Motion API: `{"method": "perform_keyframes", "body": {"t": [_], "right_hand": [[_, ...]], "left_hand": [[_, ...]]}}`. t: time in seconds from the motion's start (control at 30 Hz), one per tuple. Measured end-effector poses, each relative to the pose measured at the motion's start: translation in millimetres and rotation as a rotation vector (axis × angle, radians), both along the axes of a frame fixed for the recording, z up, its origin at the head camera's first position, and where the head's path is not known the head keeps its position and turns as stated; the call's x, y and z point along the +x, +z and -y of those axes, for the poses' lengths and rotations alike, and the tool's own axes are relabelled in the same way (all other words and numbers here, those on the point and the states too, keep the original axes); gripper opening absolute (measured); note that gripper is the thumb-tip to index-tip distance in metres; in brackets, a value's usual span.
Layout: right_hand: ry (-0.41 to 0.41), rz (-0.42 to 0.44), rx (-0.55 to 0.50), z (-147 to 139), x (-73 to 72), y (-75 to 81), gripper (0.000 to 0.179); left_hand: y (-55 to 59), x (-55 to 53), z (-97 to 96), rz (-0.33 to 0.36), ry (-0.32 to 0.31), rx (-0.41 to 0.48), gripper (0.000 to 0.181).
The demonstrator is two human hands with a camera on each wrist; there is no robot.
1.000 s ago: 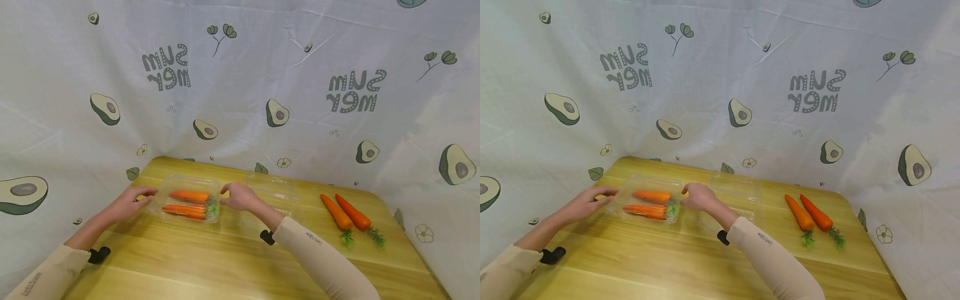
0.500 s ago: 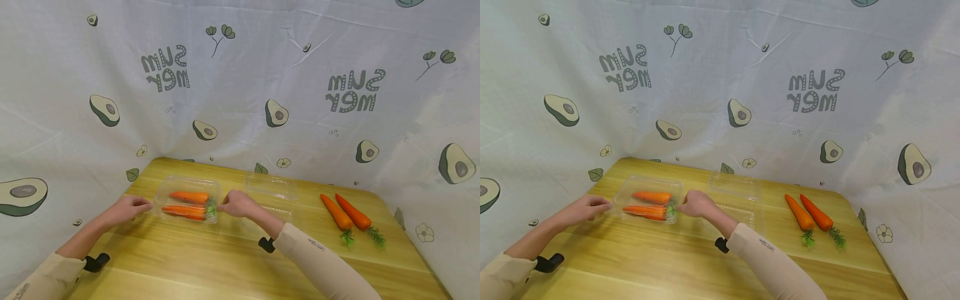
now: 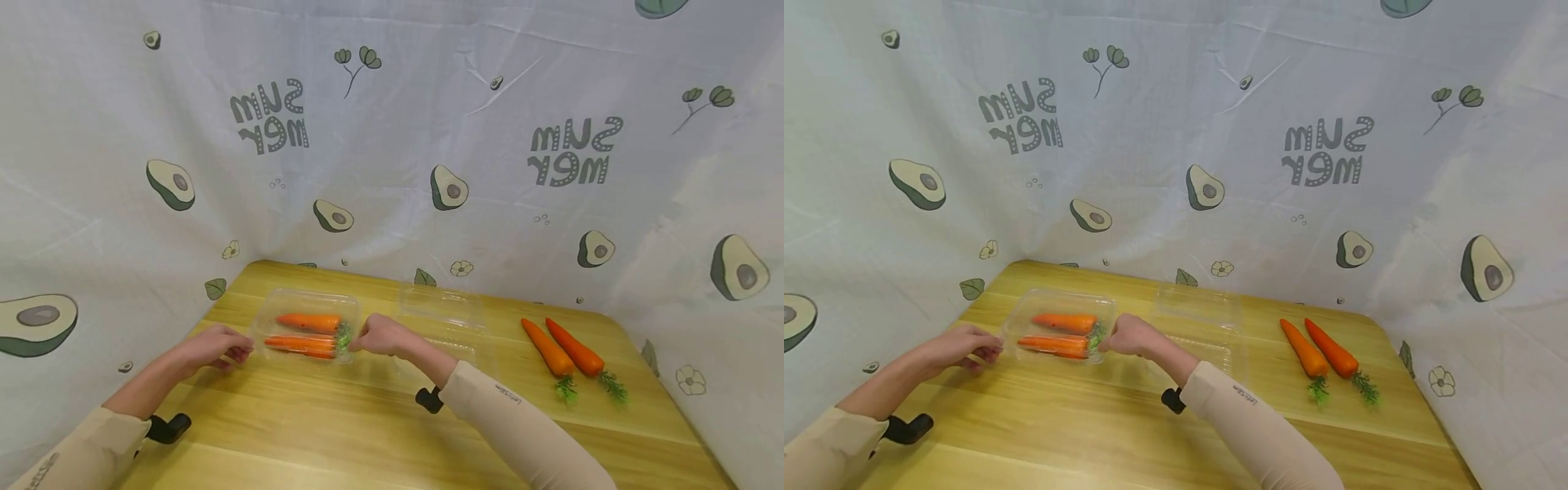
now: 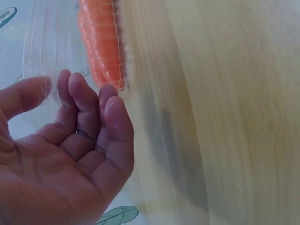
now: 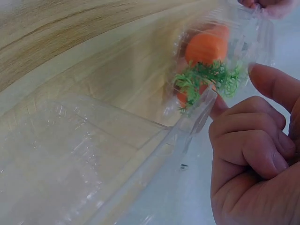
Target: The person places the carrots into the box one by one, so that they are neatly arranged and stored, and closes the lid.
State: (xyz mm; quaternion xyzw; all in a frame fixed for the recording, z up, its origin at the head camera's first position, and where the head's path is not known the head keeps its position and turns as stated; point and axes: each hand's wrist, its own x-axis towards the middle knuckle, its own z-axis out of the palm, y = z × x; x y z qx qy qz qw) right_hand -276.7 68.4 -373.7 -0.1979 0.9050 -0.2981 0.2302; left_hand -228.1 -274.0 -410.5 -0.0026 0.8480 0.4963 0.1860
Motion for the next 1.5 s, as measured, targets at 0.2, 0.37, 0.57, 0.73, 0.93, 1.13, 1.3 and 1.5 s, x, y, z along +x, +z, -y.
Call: {"method": "perform_keyframes", "body": {"t": [0.2,0.37,0.57,0.73,0.93,1.13,1.3,1.5], "right_hand": [[-0.049,0.007,-0.025,3,-4.7,-4.7,0.033],[-0.086,0.021,-0.020,6,-6.9,-6.9,0.050],[-0.098,0.045,-0.046,7,-8.9,-7.0,0.053],[-0.085,0.086,-0.060,8,-11.5,-6.9,0.029],[-0.083,0.197,-0.132,8,-12.3,-9.5,0.024],[-0.108,0.299,-0.210,10,-11.9,-14.3,0.035],[-0.147,0.335,-0.244,13,-10.9,-16.1,0.049],[-0.156,0.332,-0.225,16,-9.2,-16.0,0.054]], "left_hand": [[-1.4,-3.6,-2.4,-0.004,0.042,0.044,0.029],[-1.0,-5.5,-4.1,-0.010,0.080,0.061,0.028],[-2.6,-6.6,-4.1,-0.023,0.122,0.088,0.028],[-4.5,-7.3,-3.0,-0.028,0.144,0.105,0.027],[-5.1,-9.1,-0.4,-0.002,0.152,0.104,0.029],[-5.4,-10.2,0.9,0.017,0.146,0.091,0.031],[-6.5,-11.0,1.2,0.014,0.139,0.100,0.031],[-5.8,-12.7,1.3,0.010,0.132,0.100,0.033]]}}
